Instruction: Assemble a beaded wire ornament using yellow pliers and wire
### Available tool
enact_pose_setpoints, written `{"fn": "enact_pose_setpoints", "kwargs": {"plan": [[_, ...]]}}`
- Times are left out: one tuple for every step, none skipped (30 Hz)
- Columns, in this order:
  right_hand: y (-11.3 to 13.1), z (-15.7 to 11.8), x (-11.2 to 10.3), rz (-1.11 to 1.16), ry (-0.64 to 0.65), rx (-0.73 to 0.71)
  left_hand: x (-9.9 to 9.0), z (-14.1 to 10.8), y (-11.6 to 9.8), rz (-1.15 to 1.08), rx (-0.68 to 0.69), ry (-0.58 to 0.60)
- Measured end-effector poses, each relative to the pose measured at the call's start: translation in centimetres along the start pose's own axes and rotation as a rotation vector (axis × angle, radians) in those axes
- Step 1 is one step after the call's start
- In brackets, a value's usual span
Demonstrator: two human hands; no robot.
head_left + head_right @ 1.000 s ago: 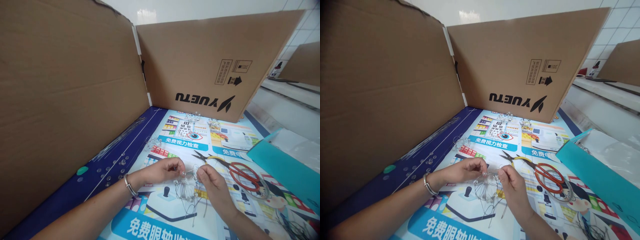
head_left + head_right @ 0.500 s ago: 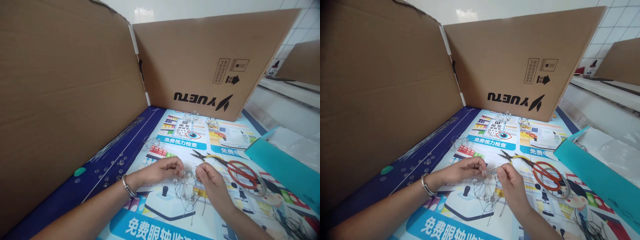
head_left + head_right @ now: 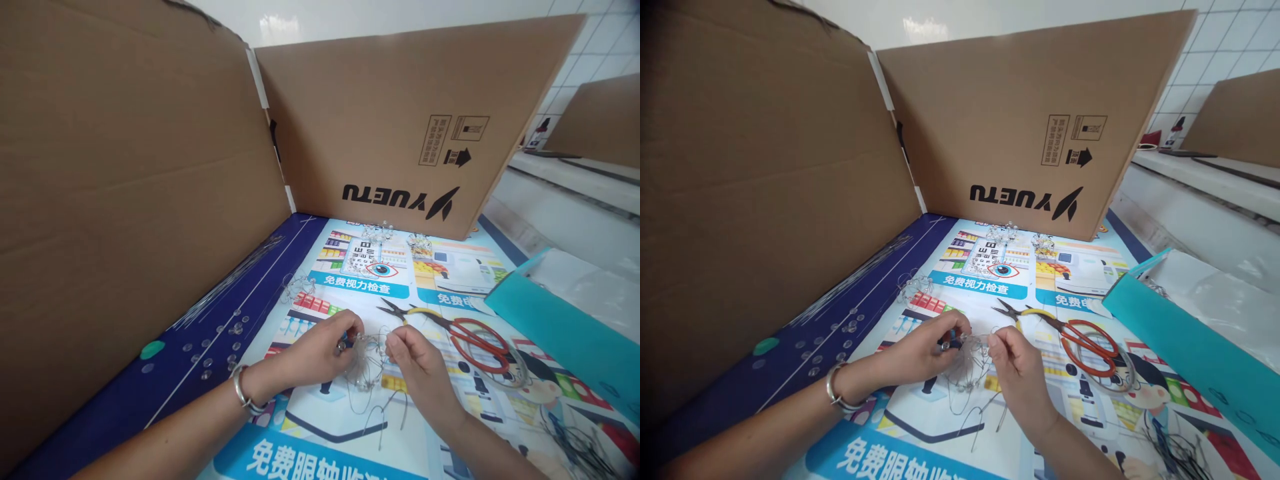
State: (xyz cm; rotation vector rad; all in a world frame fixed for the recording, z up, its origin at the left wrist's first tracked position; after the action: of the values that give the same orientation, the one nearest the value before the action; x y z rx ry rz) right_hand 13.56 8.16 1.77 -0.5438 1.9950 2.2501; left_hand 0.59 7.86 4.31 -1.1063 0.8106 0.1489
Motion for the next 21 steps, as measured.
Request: {"fn": "enact_pose_setpoints", "kwargs": {"plan": [[0.05,-0.01,0.04,-0.002,0.004,-0.002,0.04,0.01,0.11,0.022,-0.009,-0.016],[0.10,-0.02,0.09,-0.006,0.008,-0.004,0.16,0.02,0.27,0.037,-0.024,-0.021],[0.15,-0.03,0.14,-0.012,0.012,-0.007,0.25,0.03,0.41,0.048,-0.035,-0.023],[0.20,-0.04,0.19,-0.019,0.015,-0.009,0.29,0.04,0.50,0.057,-0.043,-0.027],[0.24,-0.05,0.24,-0.026,0.018,-0.009,0.29,0.05,0.56,0.064,-0.047,-0.033],[0.27,-0.05,0.29,-0.032,0.021,-0.010,0.25,0.07,0.58,0.069,-0.047,-0.040],[0.29,-0.06,0.33,-0.037,0.022,-0.010,0.21,0.07,0.59,0.071,-0.046,-0.047],[0.30,-0.06,0.35,-0.039,0.022,-0.009,0.17,0.08,0.60,0.069,-0.046,-0.053],[0.32,-0.05,0.36,-0.040,0.021,-0.008,0.15,0.07,0.63,0.065,-0.047,-0.058],[0.33,-0.04,0.37,-0.038,0.020,-0.007,0.16,0.06,0.67,0.060,-0.048,-0.060],[0.33,-0.03,0.39,-0.033,0.021,-0.006,0.18,0.04,0.71,0.056,-0.050,-0.060],[0.32,0.00,0.40,-0.028,0.021,-0.005,0.22,0.02,0.75,0.054,-0.052,-0.059],[0.28,0.02,0.42,-0.021,0.023,-0.002,0.26,-0.01,0.79,0.055,-0.055,-0.056],[0.22,0.05,0.43,-0.013,0.025,0.001,0.30,-0.04,0.82,0.058,-0.057,-0.054],[0.14,0.07,0.43,-0.004,0.028,0.004,0.29,-0.06,0.83,0.065,-0.060,-0.054],[0.05,0.10,0.43,0.006,0.030,0.009,0.23,-0.08,0.81,0.069,-0.062,-0.058],[-0.05,0.11,0.42,0.016,0.032,0.014,0.12,-0.08,0.77,0.069,-0.063,-0.066],[-0.15,0.13,0.40,0.027,0.034,0.021,-0.02,-0.08,0.70,0.061,-0.062,-0.076],[-0.25,0.14,0.38,0.037,0.036,0.029,-0.14,-0.06,0.64,0.043,-0.061,-0.082],[-0.33,0.15,0.36,0.047,0.037,0.037,-0.18,-0.03,0.61,0.012,-0.061,-0.082],[-0.39,0.17,0.33,0.054,0.036,0.046,-0.14,0.00,0.60,-0.030,-0.062,-0.073]]}}
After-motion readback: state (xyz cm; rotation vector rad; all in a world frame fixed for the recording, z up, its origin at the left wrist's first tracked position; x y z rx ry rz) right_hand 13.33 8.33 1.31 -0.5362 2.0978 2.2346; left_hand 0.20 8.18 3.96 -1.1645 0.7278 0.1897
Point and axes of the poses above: each hand's wrist, its own z-axis towards the middle knuckle, its own x-axis out of the palm, y = z × x, the point moved 10 cm from there along z, towards the middle knuckle, and after that the axes turned 2 degrees about x, right-handed, at the moved point
